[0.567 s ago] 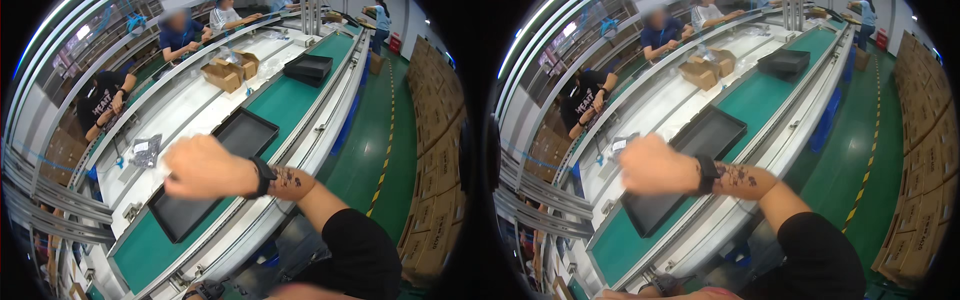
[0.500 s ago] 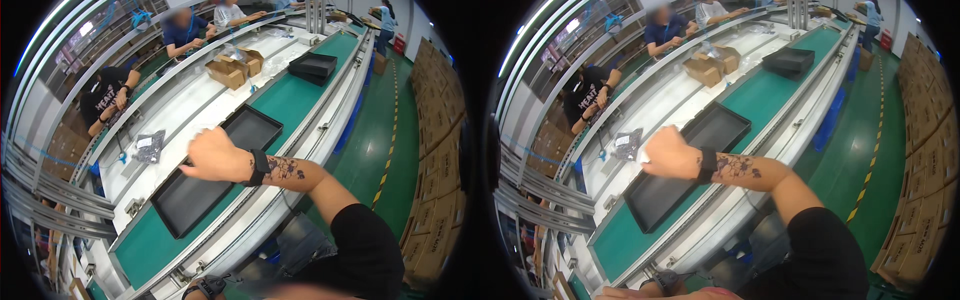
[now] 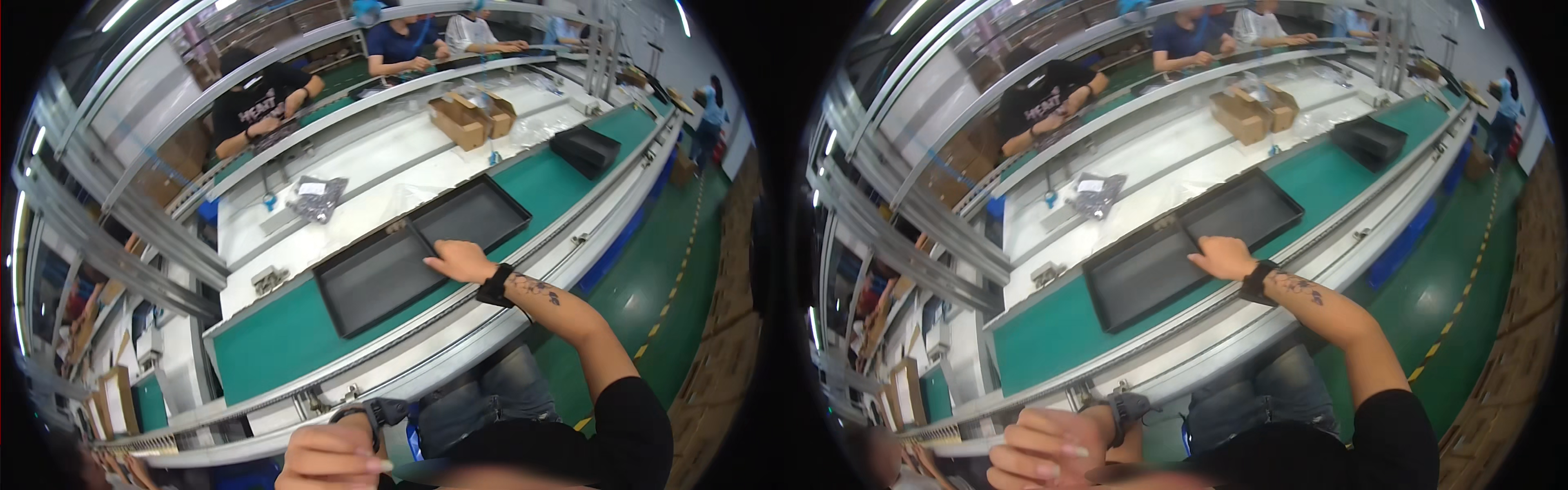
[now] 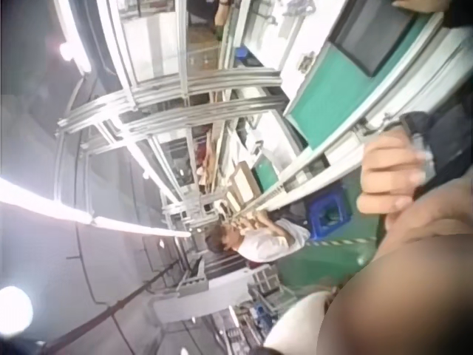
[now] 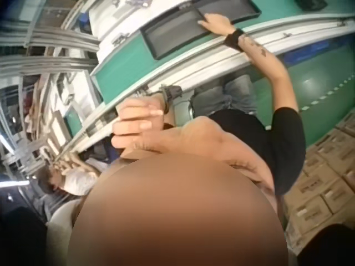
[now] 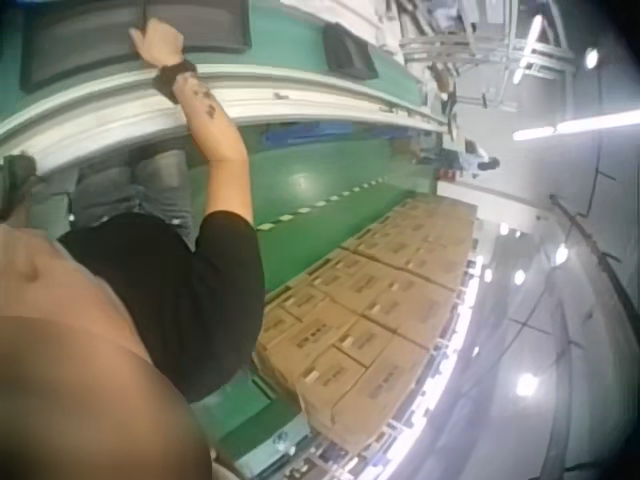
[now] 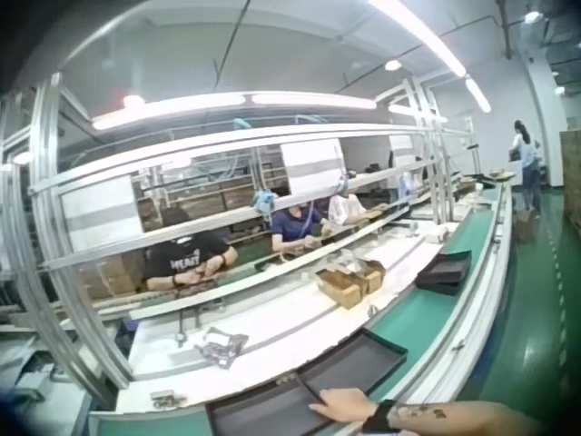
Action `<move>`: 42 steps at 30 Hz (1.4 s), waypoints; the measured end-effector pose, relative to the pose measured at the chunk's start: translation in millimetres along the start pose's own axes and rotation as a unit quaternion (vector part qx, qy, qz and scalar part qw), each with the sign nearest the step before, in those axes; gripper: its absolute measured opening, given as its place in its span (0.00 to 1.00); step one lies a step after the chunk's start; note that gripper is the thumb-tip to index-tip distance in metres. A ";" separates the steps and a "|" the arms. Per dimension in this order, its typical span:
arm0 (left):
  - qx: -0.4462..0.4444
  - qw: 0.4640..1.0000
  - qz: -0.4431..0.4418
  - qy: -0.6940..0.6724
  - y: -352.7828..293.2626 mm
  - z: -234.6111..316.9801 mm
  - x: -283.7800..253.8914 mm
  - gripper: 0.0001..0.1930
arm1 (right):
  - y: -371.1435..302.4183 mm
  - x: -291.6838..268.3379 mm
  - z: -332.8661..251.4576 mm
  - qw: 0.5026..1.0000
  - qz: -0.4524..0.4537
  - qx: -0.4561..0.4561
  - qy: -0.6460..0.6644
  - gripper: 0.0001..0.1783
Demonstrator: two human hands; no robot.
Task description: Manually sort and arrange small electronic components from a bag into component trays on an assembly line.
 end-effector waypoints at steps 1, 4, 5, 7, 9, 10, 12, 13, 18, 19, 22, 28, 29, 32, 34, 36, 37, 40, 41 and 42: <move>-0.008 0.999 -0.026 -0.026 1.3 -2.6 -1.8 0.09 | -3.3 -5.3 4.2 0.999 -0.018 0.030 0.026 0.18; 0.003 0.998 -0.008 -0.060 1.4 1.1 -16.9 0.09 | -16.9 -11.6 14.5 0.999 0.000 0.022 0.039 0.16; 0.010 0.997 0.029 -0.075 1.1 2.9 -25.3 0.09 | -25.6 -16.6 16.9 0.999 0.039 -0.005 0.032 0.15; 0.020 0.995 0.061 -0.080 5.0 14.9 -44.2 0.09 | -30.7 -18.9 10.2 0.998 0.038 -0.047 0.017 0.14; 0.087 0.970 0.199 -0.108 1.6 30.8 -72.8 0.09 | -43.8 -29.1 2.4 0.995 0.020 -0.095 0.001 0.13; 0.122 0.949 0.264 -0.122 -1.8 34.0 -85.5 0.09 | -47.5 -35.1 1.1 0.994 0.007 -0.108 0.003 0.13; 0.190 0.888 0.390 -0.150 -10.3 37.7 -110.0 0.09 | -56.2 -47.3 -2.0 0.993 -0.051 -0.104 -0.017 0.11; 0.221 0.850 0.449 -0.166 -15.9 34.3 -122.4 0.09 | -59.3 -56.6 -5.0 0.993 -0.045 -0.105 -0.019 0.11; 0.012 0.961 0.232 -0.146 12.1 1.2 -149.3 0.10 | -69.9 -51.2 0.6 0.997 -0.031 0.023 -0.072 0.10; 0.009 0.961 0.234 -0.148 14.1 -1.0 -155.1 0.10 | -70.4 -51.6 0.1 0.996 0.007 0.043 -0.083 0.11; -0.045 0.959 0.215 -0.179 22.2 -13.8 -162.0 0.12 | -60.5 -43.0 8.1 0.991 0.011 0.045 -0.123 0.14; -0.094 0.968 0.209 -0.105 25.0 -37.2 -156.3 0.09 | -47.8 -130.1 19.7 0.980 0.013 0.027 -0.195 0.19; -0.109 0.968 0.202 -0.100 22.9 -40.0 -153.0 0.09 | -48.8 -158.9 17.6 0.984 0.007 0.026 -0.178 0.20; -0.136 0.973 0.175 -0.060 32.8 -41.6 -137.1 0.08 | -31.4 -209.3 -10.8 0.989 0.026 -0.016 -0.146 0.21; -0.171 0.971 0.156 -0.061 18.6 -59.6 -124.1 0.08 | -29.8 -252.4 -22.1 0.980 0.042 -0.037 -0.192 0.21; -0.201 0.969 0.137 -0.038 9.9 -71.7 -117.9 0.07 | -5.6 -260.7 -19.9 0.965 0.089 -0.105 -0.222 0.20; -0.210 0.969 0.126 -0.022 13.5 -70.1 -115.2 0.07 | 14.6 -265.8 -15.8 0.957 0.127 -0.142 -0.219 0.20; -0.250 0.964 0.093 -0.002 12.5 -88.7 -88.7 0.07 | 71.1 -259.7 45.0 0.974 0.103 -0.116 -0.162 0.18; -0.264 0.961 0.084 0.003 10.7 -96.2 -80.7 0.07 | 89.3 -243.9 79.1 0.978 0.085 -0.113 -0.153 0.17; -0.276 0.958 0.074 0.014 9.0 -101.8 -74.0 0.06 | 107.4 -227.1 101.5 0.975 0.087 -0.133 -0.157 0.16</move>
Point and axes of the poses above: each hand's wrist, its own y-axis towards the middle knuckle, its own x-axis out of the palm, z = x × y, the point moved 7 cm from there along y, towards the middle knuckle, and after that the axes turned 12 degrees about -x, right-handed, at the moved point
